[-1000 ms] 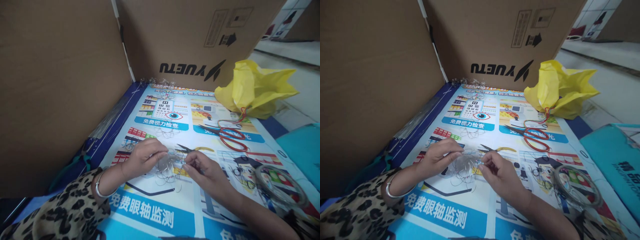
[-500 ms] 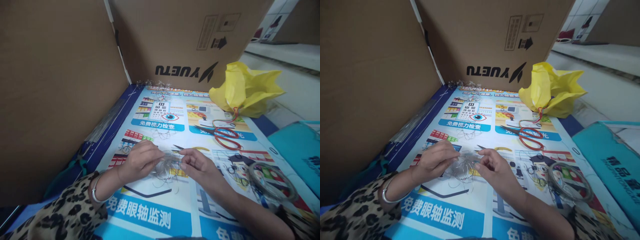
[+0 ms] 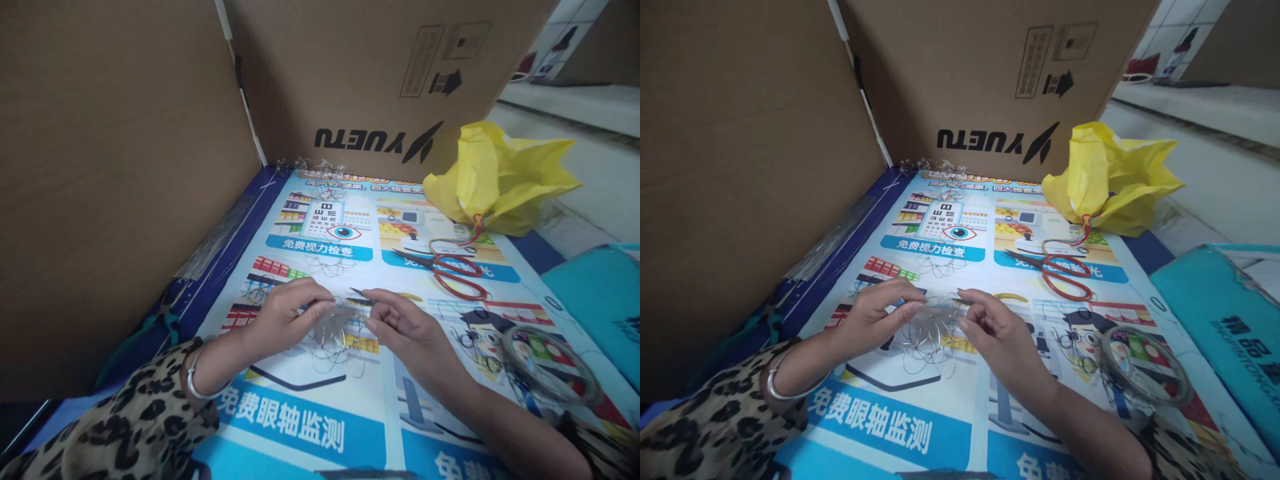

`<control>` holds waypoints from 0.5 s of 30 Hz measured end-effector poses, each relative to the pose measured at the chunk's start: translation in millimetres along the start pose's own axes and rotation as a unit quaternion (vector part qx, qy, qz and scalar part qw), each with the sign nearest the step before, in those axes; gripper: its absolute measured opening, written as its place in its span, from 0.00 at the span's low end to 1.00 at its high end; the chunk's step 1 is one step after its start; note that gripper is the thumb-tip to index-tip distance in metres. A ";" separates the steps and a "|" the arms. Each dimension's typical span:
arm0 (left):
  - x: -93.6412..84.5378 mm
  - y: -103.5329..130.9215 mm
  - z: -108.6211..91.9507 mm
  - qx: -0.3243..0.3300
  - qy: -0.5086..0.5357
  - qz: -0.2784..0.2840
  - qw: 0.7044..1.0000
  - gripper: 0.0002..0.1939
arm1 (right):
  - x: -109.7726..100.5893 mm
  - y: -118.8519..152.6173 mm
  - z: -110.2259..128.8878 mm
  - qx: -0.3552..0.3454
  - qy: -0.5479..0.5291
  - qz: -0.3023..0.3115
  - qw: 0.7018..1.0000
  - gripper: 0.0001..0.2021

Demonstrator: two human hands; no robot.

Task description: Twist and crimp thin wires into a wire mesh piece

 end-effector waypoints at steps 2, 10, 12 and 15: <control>1.2 -1.8 1.0 -0.028 0.022 0.003 0.999 0.06 | -1.6 -0.6 0.6 -0.021 0.024 -0.012 0.999 0.17; 8.8 -4.6 6.9 -0.102 0.067 0.065 0.990 0.11 | -5.9 -0.6 13.6 -0.168 0.199 -0.013 0.966 0.12; 11.7 -6.2 5.7 -0.091 0.069 0.101 0.988 0.11 | -5.8 -0.8 14.9 -0.180 0.206 -0.007 0.962 0.12; 15.0 -8.9 3.9 -0.083 0.057 0.134 0.986 0.10 | -5.0 -1.2 16.8 -0.177 0.206 -0.002 0.962 0.11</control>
Point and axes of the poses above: each hand's wrist, its own y-axis away from the middle knuckle, its own x-axis out of the palm, z = x × y, the point moved 3 cm from there along -y, towards the middle knuckle, and after that the axes turned 3 degrees about -x, right-handed, at the moved point
